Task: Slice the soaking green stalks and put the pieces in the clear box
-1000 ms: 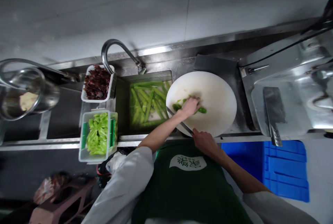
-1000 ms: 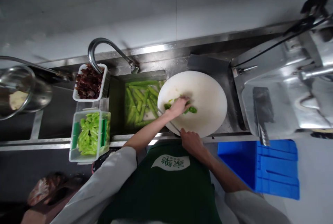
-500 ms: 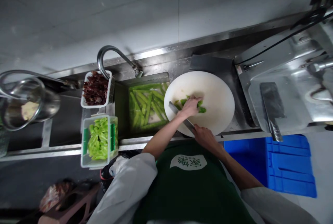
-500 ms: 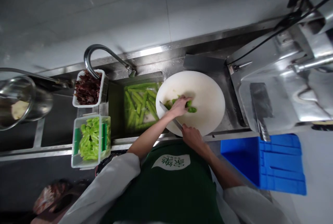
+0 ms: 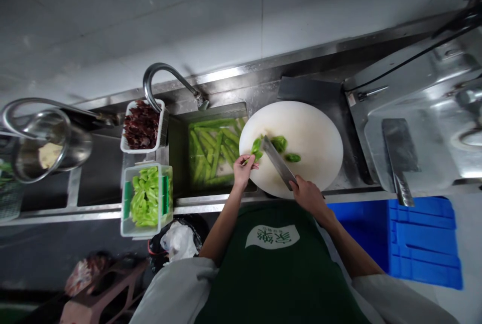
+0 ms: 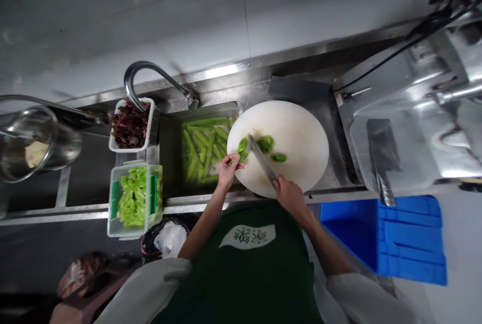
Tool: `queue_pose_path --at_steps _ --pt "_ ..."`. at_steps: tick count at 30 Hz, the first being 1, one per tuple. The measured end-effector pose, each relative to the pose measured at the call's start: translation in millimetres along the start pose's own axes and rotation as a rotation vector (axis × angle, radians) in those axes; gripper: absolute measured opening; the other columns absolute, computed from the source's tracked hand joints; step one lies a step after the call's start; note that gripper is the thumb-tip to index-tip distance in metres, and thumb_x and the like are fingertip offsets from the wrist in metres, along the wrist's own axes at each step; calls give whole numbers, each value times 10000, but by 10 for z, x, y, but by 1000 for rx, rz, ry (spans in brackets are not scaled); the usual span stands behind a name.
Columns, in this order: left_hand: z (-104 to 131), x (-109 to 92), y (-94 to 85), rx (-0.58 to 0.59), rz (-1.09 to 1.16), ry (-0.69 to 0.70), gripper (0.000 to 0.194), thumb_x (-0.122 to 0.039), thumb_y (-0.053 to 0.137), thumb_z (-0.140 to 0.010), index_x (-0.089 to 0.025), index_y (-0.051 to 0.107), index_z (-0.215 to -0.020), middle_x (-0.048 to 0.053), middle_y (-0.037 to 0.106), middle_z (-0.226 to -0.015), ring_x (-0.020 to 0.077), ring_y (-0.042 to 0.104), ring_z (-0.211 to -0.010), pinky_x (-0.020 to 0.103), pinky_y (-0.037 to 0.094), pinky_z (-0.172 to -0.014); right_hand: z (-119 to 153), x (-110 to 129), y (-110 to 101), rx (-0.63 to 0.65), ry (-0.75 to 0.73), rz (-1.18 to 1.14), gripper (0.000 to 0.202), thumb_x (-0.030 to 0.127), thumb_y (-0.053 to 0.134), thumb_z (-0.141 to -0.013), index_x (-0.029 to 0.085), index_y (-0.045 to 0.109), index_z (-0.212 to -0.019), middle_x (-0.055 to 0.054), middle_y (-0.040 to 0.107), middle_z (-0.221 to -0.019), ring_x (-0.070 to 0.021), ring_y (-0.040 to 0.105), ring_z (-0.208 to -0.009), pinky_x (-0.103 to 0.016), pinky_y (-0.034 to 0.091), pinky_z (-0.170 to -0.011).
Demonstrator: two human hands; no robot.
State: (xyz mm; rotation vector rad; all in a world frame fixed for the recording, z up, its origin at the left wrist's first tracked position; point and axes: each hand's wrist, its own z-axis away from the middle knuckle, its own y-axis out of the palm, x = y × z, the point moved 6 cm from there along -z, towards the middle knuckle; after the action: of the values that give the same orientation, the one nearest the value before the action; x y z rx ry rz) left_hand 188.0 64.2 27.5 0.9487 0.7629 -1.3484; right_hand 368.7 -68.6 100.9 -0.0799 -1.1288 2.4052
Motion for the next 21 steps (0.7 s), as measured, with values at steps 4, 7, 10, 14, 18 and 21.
queue_pose_path --at_steps 4,7,10,14,18,21 --pt "52 116 -69 -31 -127 -8 550 -618 775 -625 -152 517 -761 -54 550 -542 88 546 -386 183 417 -369 6 -57 -1 -31 10 22 310 326 315 -1009 151 568 -1052 -123 709 -899 -236 676 -854 -283 347 -670" --pt "122 167 58 79 -222 11 501 -604 714 -719 -178 481 -845 -71 544 -495 87 509 -346 162 338 -335 49 -80 66 -12 1 42 309 330 298 -1012 161 552 -1061 -118 715 -889 -238 687 -839 -282 350 -656" --pt "202 273 247 208 -271 12 401 -562 598 -843 -197 439 -888 -81 534 -480 90 478 -335 168 330 -349 140 -109 166 37 -13 65 306 324 283 -1014 161 536 -1070 -125 718 -873 -239 697 -832 -282 364 -660" --pt "245 229 336 195 -488 264 245 -424 540 -915 -188 500 -864 -33 567 -593 107 539 -485 214 442 -488 221 -145 242 61 -55 84 309 312 254 -1019 163 521 -1064 -120 718 -859 -240 703 -824 -284 384 -676" --pt "304 50 400 272 -708 686 218 -308 466 -965 -172 609 -873 65 614 -865 157 604 -798 285 521 -736 229 -173 238 88 -64 96 300 310 254 -1018 160 510 -1064 -121 718 -865 -243 706 -823 -287 395 -672" --pt "319 32 443 351 -820 824 251 -259 409 -988 -162 638 -959 85 604 -905 183 586 -877 325 522 -814 326 -145 181 83 -73 119 289 282 257 -1011 156 513 -1062 -128 718 -855 -255 709 -830 -296 404 -670"
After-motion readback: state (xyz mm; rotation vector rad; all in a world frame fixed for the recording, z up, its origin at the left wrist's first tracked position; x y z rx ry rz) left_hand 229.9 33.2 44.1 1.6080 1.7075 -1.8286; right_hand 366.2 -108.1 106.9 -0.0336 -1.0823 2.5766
